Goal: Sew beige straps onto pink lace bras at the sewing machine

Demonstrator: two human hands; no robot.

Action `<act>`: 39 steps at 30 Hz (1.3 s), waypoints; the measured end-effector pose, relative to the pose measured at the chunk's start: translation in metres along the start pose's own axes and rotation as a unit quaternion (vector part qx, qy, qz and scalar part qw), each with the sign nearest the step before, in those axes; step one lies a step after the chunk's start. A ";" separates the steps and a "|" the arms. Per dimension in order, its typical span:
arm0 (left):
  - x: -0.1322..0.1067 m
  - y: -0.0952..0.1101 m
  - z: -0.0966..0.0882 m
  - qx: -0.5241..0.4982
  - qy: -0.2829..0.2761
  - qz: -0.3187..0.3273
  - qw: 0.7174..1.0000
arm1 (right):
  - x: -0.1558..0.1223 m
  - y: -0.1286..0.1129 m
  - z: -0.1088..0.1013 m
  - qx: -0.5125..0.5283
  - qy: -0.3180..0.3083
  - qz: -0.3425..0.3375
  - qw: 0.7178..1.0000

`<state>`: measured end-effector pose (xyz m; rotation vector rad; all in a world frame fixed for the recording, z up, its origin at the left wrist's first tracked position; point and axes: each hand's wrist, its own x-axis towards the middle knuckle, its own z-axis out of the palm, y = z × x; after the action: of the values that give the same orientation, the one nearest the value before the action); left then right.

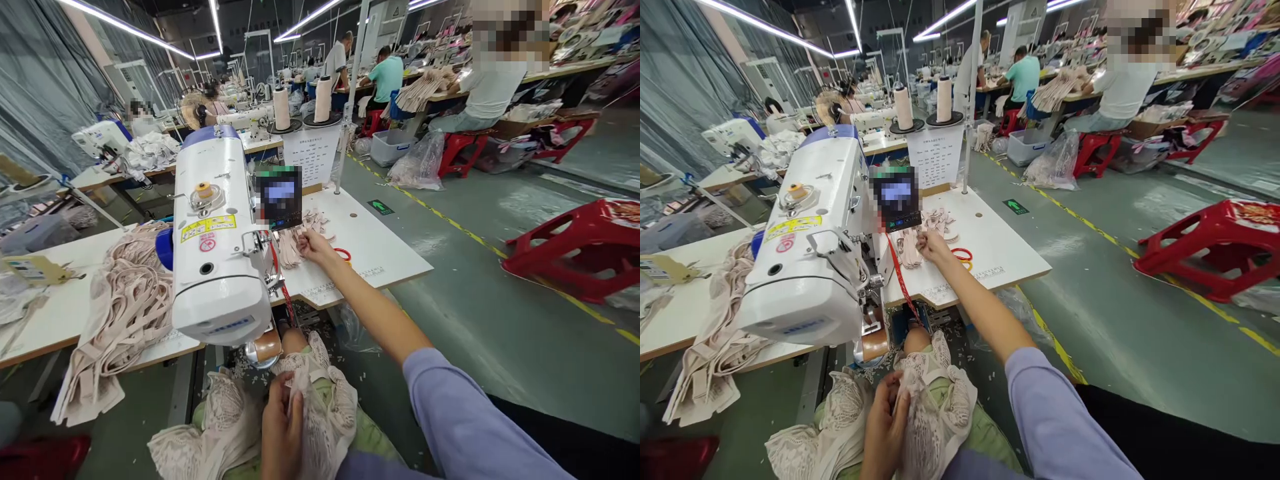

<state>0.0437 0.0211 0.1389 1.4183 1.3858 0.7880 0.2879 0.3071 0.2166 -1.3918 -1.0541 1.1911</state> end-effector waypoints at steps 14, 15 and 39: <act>0.009 0.067 -0.018 0.085 -0.073 0.116 0.987 | -0.237 0.038 0.054 0.473 -0.148 0.130 0.858; 0.008 0.070 -0.017 0.080 -0.078 0.106 0.988 | -0.243 0.041 0.051 0.423 -0.167 0.125 0.881; 0.036 0.053 -0.086 0.236 -0.036 0.115 0.964 | -0.162 0.026 0.062 -0.192 -0.115 -0.159 0.961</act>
<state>-0.0119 0.0787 0.2098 1.9859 1.4272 0.5601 0.2037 0.1533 0.2109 -1.3218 -1.6766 0.9564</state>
